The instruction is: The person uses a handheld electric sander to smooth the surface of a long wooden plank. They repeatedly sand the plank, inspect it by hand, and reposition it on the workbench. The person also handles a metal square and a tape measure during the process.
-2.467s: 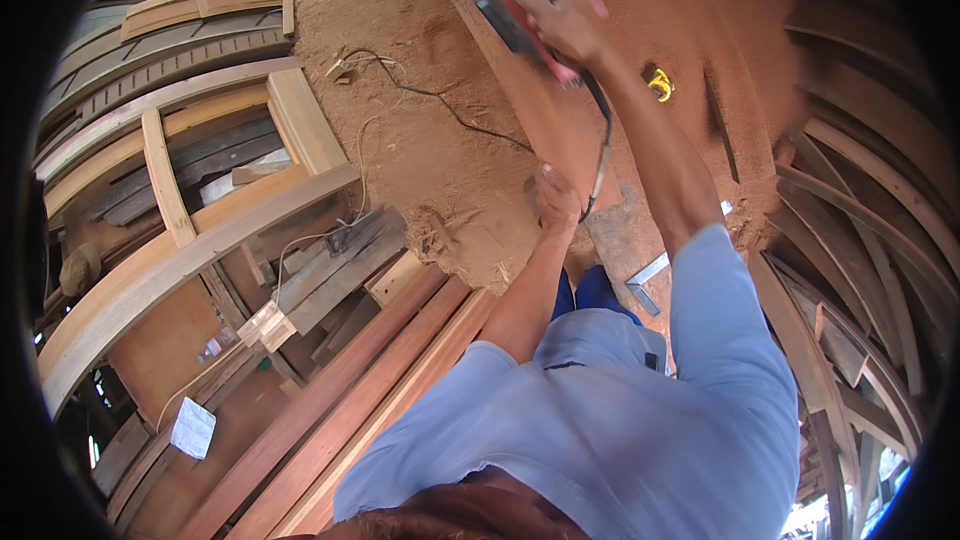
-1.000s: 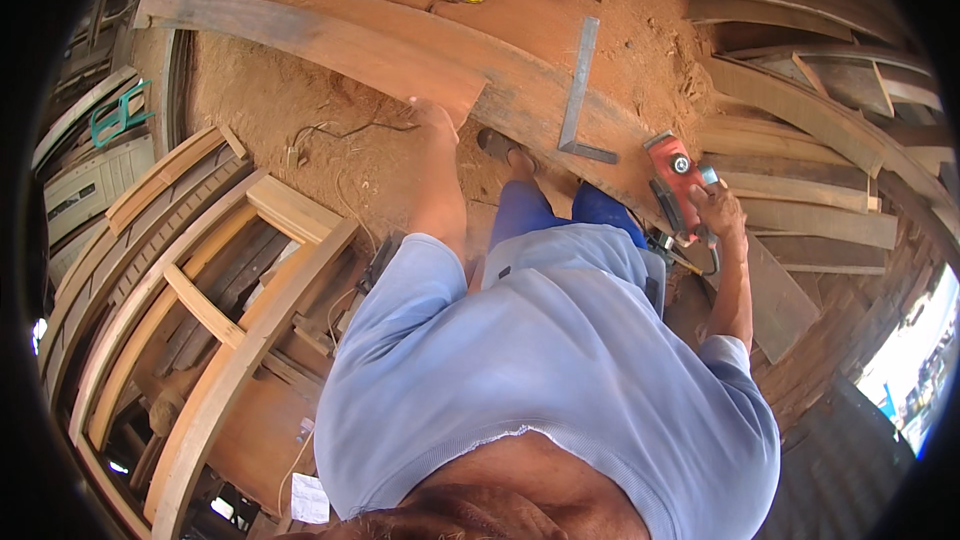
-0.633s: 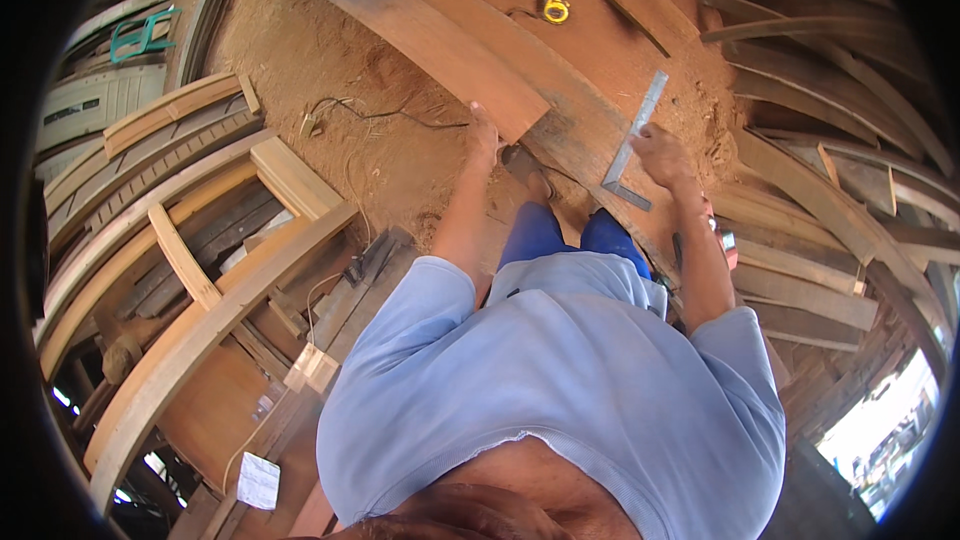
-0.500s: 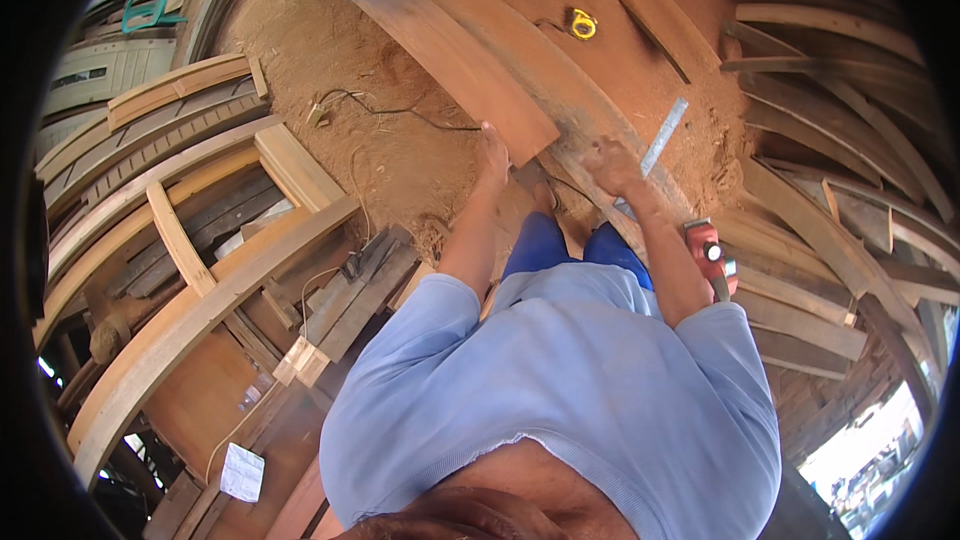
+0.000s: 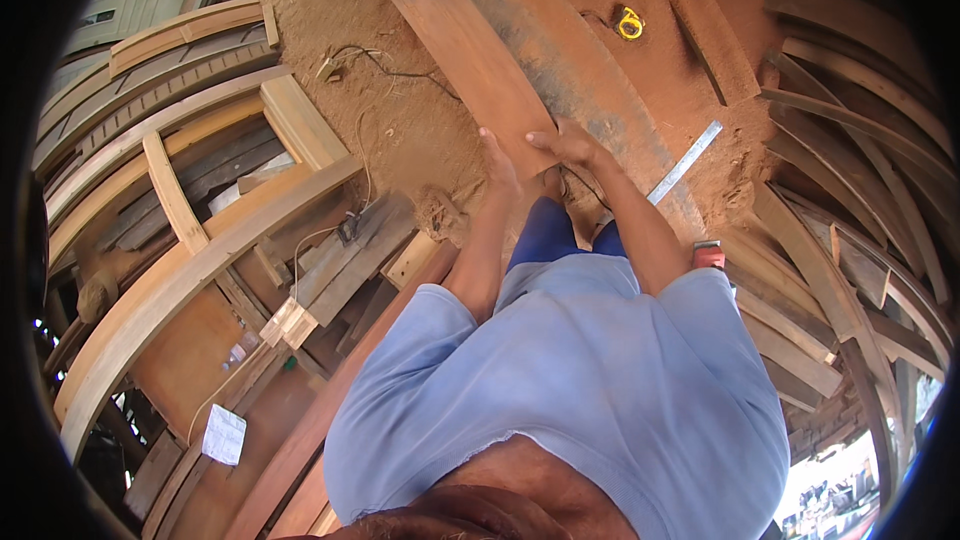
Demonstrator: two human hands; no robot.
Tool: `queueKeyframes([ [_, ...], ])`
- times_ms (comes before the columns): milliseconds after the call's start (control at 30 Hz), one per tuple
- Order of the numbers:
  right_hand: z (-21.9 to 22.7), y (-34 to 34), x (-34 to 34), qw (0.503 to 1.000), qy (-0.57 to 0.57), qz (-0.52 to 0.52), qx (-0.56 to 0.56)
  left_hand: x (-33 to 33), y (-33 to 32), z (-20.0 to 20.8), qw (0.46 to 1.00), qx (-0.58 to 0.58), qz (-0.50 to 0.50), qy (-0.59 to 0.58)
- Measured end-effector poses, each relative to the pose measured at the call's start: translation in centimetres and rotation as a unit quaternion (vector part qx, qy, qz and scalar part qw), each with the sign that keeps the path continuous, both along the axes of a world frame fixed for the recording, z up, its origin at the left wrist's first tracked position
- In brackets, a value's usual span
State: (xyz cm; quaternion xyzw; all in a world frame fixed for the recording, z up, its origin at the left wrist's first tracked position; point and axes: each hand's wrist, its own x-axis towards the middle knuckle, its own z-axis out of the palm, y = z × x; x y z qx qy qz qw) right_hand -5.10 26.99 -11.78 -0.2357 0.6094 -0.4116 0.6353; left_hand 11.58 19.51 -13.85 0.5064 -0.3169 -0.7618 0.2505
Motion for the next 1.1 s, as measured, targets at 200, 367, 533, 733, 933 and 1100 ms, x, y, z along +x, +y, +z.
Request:
queueKeyframes([
  [200,5.8,-0.6,-1.0,0.991,0.123,-0.008,0.051,-1.5,0.8,-2.1,0.989,0.040,0.023,0.138],
  [367,8.0,0.4,-2.6,0.895,0.411,0.070,0.160,-5.9,-0.7,-4.1,0.988,-0.021,-0.034,-0.149],
  [533,7.5,1.6,-1.1,0.880,0.431,0.065,0.189,-9.7,-1.1,3.3,0.987,-0.134,-0.030,-0.084],
  [733,7.2,2.9,-2.1,0.920,0.367,0.091,0.104,-7.4,-2.5,3.2,0.977,-0.146,-0.151,-0.028],
  [933,5.3,12.5,-5.9,0.884,0.415,0.098,0.190,-7.7,-2.4,4.0,0.962,-0.185,-0.172,-0.108],
  [1100,0.6,22.2,-1.7,0.838,0.429,0.232,0.245,-8.0,-2.0,4.1,0.967,-0.168,-0.167,-0.094],
])
